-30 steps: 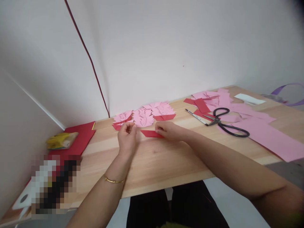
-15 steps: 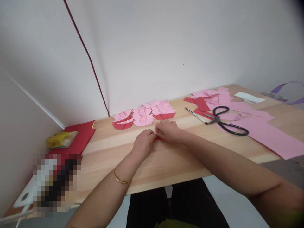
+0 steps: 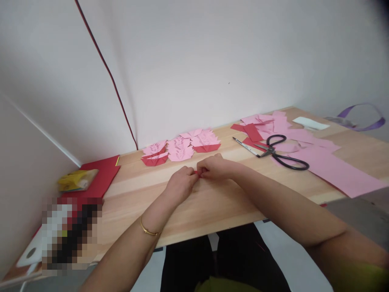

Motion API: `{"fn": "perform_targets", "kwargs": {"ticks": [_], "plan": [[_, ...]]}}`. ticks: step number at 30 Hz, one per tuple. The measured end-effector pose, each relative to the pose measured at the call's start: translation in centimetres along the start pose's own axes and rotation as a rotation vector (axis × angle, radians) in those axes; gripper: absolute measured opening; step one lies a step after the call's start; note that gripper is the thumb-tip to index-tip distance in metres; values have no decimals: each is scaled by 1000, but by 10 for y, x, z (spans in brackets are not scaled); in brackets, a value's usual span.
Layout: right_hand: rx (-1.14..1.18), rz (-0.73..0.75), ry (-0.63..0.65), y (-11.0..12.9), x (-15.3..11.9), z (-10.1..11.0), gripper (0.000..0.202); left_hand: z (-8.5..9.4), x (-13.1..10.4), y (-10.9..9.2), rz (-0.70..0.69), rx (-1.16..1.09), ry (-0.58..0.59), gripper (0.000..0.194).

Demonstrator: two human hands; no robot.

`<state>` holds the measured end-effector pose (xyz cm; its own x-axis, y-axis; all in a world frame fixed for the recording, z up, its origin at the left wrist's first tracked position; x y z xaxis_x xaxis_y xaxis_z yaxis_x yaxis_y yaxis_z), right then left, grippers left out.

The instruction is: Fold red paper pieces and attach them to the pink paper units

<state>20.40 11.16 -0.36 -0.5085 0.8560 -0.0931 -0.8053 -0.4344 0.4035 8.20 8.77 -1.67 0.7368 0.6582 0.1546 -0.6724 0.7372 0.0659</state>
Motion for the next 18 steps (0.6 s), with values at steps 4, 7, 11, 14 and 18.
{"fn": "perform_targets", "kwargs": {"ticks": [4,7,11,14,18], "plan": [[-18,-29,47,-3,-2,3,11,4,-2,-4,-61,21,-8,24],[-58,-71,75,-5,-5,8,8,8,-5,-7,-73,28,-17,23],[-107,-109,113,-6,-9,14,10,14,-10,-10,-97,-23,-52,29],[-114,-114,123,-7,-12,16,10,16,-13,-11,-83,-76,-80,31],[-66,-60,69,-5,-12,19,7,14,-16,-11,-47,-123,-67,35]]}}
Point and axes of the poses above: each hand's wrist, its own x-axis towards the middle knuckle, its own z-axis out of the back of the hand, y = z × x, the point moved 5 cm from there along x, towards the middle knuckle, and after that the axes turned 4 degrees about -y, right-handed, at the moved point
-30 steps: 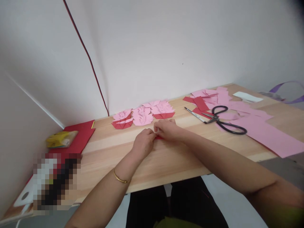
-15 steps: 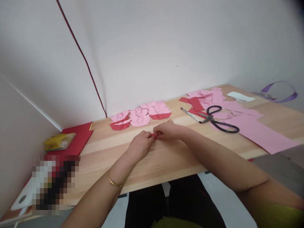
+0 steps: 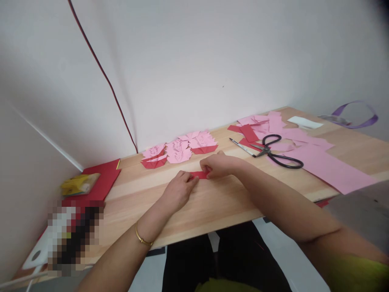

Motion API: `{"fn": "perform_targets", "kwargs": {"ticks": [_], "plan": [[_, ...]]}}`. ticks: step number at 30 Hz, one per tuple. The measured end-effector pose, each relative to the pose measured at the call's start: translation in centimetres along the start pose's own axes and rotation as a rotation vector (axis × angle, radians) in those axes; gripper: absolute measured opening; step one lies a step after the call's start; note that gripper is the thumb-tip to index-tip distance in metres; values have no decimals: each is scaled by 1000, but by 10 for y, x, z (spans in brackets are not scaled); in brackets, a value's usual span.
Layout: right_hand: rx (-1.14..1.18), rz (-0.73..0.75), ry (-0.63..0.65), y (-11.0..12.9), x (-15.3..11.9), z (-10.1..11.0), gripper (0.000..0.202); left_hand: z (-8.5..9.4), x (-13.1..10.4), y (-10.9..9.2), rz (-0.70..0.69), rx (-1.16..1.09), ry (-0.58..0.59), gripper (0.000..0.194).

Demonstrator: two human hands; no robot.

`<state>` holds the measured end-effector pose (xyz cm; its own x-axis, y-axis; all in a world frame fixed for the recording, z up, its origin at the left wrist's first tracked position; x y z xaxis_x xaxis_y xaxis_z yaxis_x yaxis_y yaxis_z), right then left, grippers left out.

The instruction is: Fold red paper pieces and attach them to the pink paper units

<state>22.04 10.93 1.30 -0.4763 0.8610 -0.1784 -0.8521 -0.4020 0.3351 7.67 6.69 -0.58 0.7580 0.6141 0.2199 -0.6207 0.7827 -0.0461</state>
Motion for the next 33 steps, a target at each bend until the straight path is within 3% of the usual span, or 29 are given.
{"fn": "perform_targets", "kwargs": {"ticks": [6,11,16,27,33], "plan": [[117,146,-99,7,11,-9,15,-1,-1,0,49,-75,-33,38],[87,101,-69,5,15,-16,18,3,-2,0,5,-69,-42,40],[44,77,-54,6,14,-11,23,9,-9,-3,-39,-58,26,41],[77,60,15,5,14,-7,30,0,-25,-4,201,65,75,70],[40,43,10,6,10,-3,31,7,-22,-7,258,123,72,61]]}}
Point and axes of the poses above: each hand's wrist, its own x-axis towards the middle knuckle, its own z-axis out of the back of the hand, y = z × x, the point moved 5 cm from there along x, towards the middle knuckle, and after that the axes turned 4 degrees about -y, right-handed, at the moved point
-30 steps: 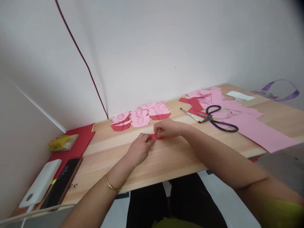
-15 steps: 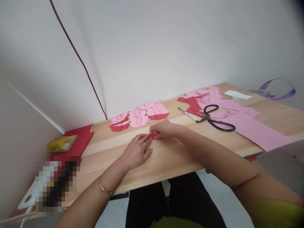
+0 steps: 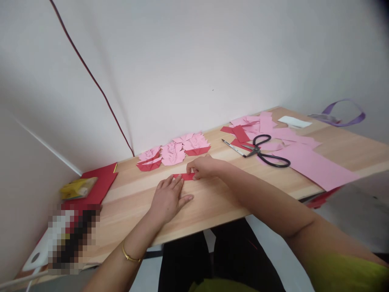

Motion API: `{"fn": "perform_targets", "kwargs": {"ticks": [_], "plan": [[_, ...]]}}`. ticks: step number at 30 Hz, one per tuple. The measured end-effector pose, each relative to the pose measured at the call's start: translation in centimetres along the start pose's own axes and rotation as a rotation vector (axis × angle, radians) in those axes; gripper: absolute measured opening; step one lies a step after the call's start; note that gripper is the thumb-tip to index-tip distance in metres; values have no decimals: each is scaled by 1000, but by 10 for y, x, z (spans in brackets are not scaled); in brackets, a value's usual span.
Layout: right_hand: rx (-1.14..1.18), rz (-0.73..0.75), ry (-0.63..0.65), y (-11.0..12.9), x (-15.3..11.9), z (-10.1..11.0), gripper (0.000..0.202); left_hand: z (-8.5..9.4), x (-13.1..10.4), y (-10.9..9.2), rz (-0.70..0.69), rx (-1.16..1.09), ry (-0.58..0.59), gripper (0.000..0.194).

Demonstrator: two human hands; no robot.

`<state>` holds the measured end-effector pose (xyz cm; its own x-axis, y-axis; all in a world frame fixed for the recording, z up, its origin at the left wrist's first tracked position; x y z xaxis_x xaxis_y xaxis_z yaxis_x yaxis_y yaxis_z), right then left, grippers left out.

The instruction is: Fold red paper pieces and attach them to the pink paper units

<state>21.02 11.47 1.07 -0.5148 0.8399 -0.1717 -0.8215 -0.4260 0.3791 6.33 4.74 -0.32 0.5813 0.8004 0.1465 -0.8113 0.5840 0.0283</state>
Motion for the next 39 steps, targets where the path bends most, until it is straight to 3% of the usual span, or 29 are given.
{"fn": "perform_targets", "kwargs": {"ticks": [4,11,16,21,25,28,33,39], "plan": [[21,-15,4,-6,-3,2,33,5,4,-2,31,12,9,52],[37,-11,3,-12,-4,5,35,7,4,-2,96,-37,-71,43],[83,-12,5,-18,-3,4,38,7,11,18,144,-182,-64,34],[228,39,6,-30,3,-2,32,14,30,39,204,-263,110,23],[274,78,-13,-28,4,0,21,20,48,43,278,-208,54,22],[204,64,-72,-24,3,3,11,13,59,39,216,-209,52,27],[147,95,-225,-20,10,3,13,-5,61,46,232,-345,74,11],[105,173,-509,-20,17,4,48,-16,54,55,297,-701,-18,12]]}}
Point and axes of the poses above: each hand's wrist, its own x-axis towards the middle knuckle, its own z-axis out of the back of the hand, y = z × x, the point moved 5 cm from there along x, towards the middle knuckle, and after that the axes turned 4 degrees about -y, right-handed, at the moved point
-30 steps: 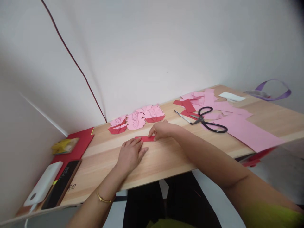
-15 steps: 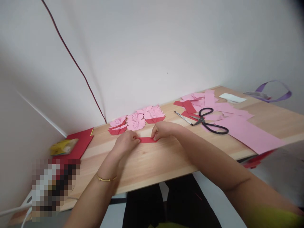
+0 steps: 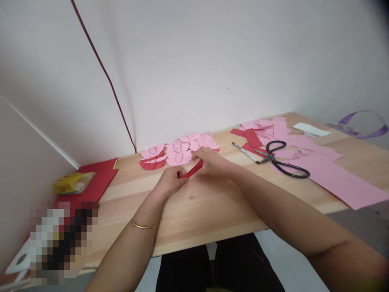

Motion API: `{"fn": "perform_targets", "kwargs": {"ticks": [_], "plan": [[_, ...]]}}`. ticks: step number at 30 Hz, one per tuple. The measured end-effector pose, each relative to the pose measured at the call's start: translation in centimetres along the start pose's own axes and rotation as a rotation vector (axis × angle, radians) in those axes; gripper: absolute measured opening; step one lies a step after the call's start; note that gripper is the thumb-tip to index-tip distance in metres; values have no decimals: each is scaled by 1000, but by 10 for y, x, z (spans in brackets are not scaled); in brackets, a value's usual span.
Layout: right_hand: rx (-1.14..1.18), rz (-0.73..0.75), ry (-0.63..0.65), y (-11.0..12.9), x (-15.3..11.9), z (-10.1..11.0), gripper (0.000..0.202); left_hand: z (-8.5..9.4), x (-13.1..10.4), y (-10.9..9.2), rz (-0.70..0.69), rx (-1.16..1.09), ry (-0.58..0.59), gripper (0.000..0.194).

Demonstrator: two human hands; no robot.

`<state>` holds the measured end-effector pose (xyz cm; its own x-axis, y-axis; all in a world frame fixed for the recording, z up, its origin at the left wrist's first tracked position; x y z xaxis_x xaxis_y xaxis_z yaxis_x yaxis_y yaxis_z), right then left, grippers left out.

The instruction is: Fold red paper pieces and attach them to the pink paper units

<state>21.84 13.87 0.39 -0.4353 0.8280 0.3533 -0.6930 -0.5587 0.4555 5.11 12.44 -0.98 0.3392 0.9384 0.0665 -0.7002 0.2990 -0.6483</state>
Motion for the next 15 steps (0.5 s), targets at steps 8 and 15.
{"fn": "perform_targets", "kwargs": {"ticks": [8,15], "plan": [[10,112,22,15,-3,-2,15,2,-1,-12,-90,-131,-112,8],[139,174,49,14,-4,-12,18,2,-2,-23,-262,3,-174,15]]}}
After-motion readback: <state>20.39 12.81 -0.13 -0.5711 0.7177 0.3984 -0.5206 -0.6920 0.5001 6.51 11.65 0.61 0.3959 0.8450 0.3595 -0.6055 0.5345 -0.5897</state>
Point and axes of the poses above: each hand's wrist, its own x-axis towards the middle knuckle, its own z-axis out of the back of the hand, y = z × x, the point moved 5 cm from there along x, towards the middle knuckle, and after that the axes turned 4 degrees about -y, right-handed, at the moved point
